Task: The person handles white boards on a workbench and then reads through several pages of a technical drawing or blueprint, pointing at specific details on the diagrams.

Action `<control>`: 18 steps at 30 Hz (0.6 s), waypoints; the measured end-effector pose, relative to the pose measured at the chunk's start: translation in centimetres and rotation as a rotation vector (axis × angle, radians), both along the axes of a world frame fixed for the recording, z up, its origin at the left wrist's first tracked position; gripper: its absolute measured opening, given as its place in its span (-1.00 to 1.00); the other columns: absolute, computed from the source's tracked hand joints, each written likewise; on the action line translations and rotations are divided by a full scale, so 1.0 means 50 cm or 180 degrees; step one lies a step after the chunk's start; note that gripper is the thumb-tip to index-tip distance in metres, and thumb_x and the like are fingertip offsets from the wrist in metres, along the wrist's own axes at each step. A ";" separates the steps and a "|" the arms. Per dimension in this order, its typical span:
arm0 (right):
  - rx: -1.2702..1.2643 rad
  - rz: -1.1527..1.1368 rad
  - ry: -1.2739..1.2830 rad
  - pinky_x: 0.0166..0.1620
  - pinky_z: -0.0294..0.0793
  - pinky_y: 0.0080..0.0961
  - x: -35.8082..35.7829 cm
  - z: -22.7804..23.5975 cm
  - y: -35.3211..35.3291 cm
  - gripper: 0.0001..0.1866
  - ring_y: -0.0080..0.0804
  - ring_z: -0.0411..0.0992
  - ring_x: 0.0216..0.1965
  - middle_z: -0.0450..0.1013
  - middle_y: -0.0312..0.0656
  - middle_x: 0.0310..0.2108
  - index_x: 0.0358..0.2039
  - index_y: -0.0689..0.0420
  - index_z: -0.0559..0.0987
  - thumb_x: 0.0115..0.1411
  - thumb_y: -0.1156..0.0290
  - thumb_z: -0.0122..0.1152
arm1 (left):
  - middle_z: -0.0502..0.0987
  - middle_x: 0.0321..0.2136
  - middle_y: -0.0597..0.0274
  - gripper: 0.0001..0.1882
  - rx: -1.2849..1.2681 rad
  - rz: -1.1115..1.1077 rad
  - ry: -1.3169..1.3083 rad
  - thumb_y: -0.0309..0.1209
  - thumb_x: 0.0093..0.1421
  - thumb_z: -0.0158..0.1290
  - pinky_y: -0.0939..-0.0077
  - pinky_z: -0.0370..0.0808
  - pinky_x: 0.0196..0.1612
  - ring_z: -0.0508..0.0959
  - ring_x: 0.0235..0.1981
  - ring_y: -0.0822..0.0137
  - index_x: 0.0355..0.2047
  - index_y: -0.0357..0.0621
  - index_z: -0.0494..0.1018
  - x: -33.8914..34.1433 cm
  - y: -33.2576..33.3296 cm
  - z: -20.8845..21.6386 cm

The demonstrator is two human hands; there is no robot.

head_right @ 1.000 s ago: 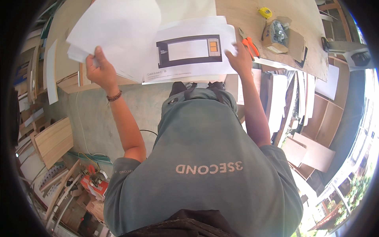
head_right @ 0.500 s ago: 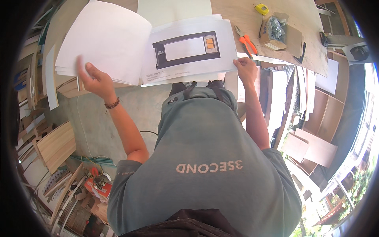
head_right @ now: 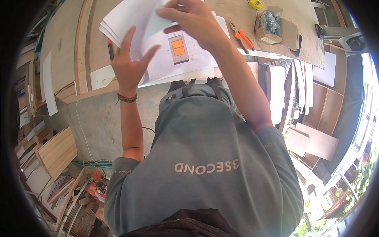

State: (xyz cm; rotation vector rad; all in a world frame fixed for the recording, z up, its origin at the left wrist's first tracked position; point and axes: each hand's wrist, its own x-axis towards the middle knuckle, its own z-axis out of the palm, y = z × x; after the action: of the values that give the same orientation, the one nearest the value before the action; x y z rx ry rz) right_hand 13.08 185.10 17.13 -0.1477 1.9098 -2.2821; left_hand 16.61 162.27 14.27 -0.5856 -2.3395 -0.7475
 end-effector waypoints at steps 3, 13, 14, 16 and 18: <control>-0.0262 0.0472 -0.0062 -0.16 0.63 -0.55 -0.011 0.025 -0.030 -0.68 -0.53 0.57 -0.29 0.62 -0.20 -0.24 0.02 0.20 0.58 0.47 0.21 0.25 | 0.72 -0.15 -0.01 -0.53 0.0016 0.0614 -0.0116 -0.25 0.32 0.30 0.29 0.68 -0.20 0.75 -0.21 0.06 0.17 -0.16 0.56 -0.009 -0.031 -0.032; 0.0987 -0.0778 -0.1387 -0.01 0.64 -0.38 0.144 -0.237 0.158 -0.62 -0.34 0.64 -0.09 0.67 -0.14 -0.10 0.03 0.18 0.61 0.46 0.11 0.20 | 0.69 -0.09 0.04 -0.60 0.1388 0.1531 -0.0051 -0.26 0.43 0.22 0.41 0.66 -0.13 0.69 -0.14 0.30 0.05 -0.39 0.55 0.015 -0.226 -0.032; 0.1355 -0.0867 -0.1468 -0.04 0.63 -0.39 0.176 -0.291 0.186 -0.62 -0.37 0.64 -0.10 0.67 -0.15 -0.13 -0.01 0.19 0.63 0.44 0.11 0.22 | 0.70 -0.11 0.03 -0.60 0.1435 0.1526 0.0036 -0.25 0.43 0.21 0.44 0.67 -0.16 0.70 -0.16 0.30 0.04 -0.39 0.55 0.017 -0.238 -0.036; 0.2350 -0.0858 -0.1473 -0.03 0.60 -0.32 0.246 -0.381 0.237 -0.60 -0.28 0.65 -0.10 0.68 -0.09 -0.16 -0.06 0.21 0.66 0.37 0.10 0.27 | 0.67 -0.08 0.00 -0.58 0.1587 0.1569 0.0033 -0.25 0.43 0.21 0.42 0.67 -0.13 0.68 -0.14 0.29 0.05 -0.43 0.52 0.022 -0.256 -0.035; 0.3248 -0.0817 -0.1131 -0.06 0.58 -0.25 0.331 -0.443 0.264 -0.63 -0.21 0.66 -0.16 0.68 -0.05 -0.26 -0.15 0.20 0.69 0.30 0.11 0.33 | 0.66 -0.08 -0.01 -0.57 0.1648 0.1672 0.0077 -0.24 0.42 0.22 0.42 0.67 -0.13 0.68 -0.14 0.30 0.04 -0.43 0.52 0.025 -0.272 -0.040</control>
State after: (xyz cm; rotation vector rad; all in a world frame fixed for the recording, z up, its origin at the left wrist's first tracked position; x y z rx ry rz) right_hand 29.64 198.31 -5.01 0.5999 2.6637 -1.0522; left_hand 17.88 148.65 12.29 0.2354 -2.0166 -1.0167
